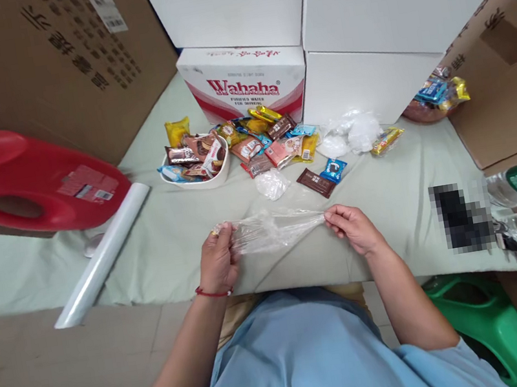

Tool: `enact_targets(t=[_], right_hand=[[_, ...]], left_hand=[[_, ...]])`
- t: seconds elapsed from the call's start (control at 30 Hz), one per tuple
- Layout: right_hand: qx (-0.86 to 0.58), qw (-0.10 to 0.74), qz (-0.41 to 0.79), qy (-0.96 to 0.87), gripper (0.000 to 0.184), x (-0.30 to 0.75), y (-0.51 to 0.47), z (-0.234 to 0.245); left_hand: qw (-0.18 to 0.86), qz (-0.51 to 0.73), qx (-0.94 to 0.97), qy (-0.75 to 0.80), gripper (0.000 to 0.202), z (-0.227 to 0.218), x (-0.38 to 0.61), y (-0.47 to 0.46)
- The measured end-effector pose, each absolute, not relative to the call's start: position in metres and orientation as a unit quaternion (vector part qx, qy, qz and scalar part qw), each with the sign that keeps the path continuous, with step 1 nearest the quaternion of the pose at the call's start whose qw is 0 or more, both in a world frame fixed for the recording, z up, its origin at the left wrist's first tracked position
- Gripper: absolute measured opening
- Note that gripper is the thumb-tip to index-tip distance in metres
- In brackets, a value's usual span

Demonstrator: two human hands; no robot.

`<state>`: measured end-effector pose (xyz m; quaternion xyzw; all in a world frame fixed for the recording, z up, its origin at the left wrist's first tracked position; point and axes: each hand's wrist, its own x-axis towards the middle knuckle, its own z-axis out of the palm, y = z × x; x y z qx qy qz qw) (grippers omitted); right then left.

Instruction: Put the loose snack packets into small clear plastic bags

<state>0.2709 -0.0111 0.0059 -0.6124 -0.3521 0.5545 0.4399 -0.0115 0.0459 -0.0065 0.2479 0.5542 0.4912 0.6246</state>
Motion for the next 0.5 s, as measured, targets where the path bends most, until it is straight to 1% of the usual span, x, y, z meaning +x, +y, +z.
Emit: enact_targets(t=[0.07,0.17,0.23,0.27,0.37,0.4,0.43,0.47,0.5], right_hand=[[-0.631,0.432,0.517,-0.385,0.050,0.274,-0.014,0.007],[-0.653,0.457,0.395,-0.456,0.049,0.272,-0.019,0.014],[-0.634,0.461,0.336,-0.521,0.046,0.264,-0.018,0.021],[-0.618,0.452,0.323,-0.556,0.048,0.258,-0.015,0.024],[-0.572,0.392,0.323,-0.644,0.071,0.236,0.003,0.026],[-0.559,0.376,0.330,-0.661,0.069,0.228,0.010,0.024],[-0.547,0.369,0.336,-0.672,0.060,0.222,0.016,0.022],[-0.538,0.370,0.339,-0.677,0.048,0.217,0.021,0.020],[-0.533,0.380,0.340,-0.675,0.040,0.214,0.024,0.019]], left_hand=[[0.627,0.503,0.240,0.544,0.046,-0.004,-0.013,0.047],[0.628,0.506,0.249,0.536,0.049,-0.003,-0.010,0.045],[0.623,0.504,0.263,0.538,0.053,-0.004,-0.007,0.043],[0.621,0.501,0.271,0.539,0.056,-0.004,-0.006,0.043],[0.624,0.488,0.290,0.537,0.062,-0.005,-0.004,0.041],[0.626,0.484,0.294,0.536,0.064,-0.005,-0.004,0.042],[0.627,0.483,0.295,0.536,0.065,-0.005,-0.006,0.042],[0.627,0.484,0.292,0.536,0.066,-0.006,-0.008,0.043],[0.627,0.486,0.285,0.538,0.066,-0.006,-0.011,0.045]])
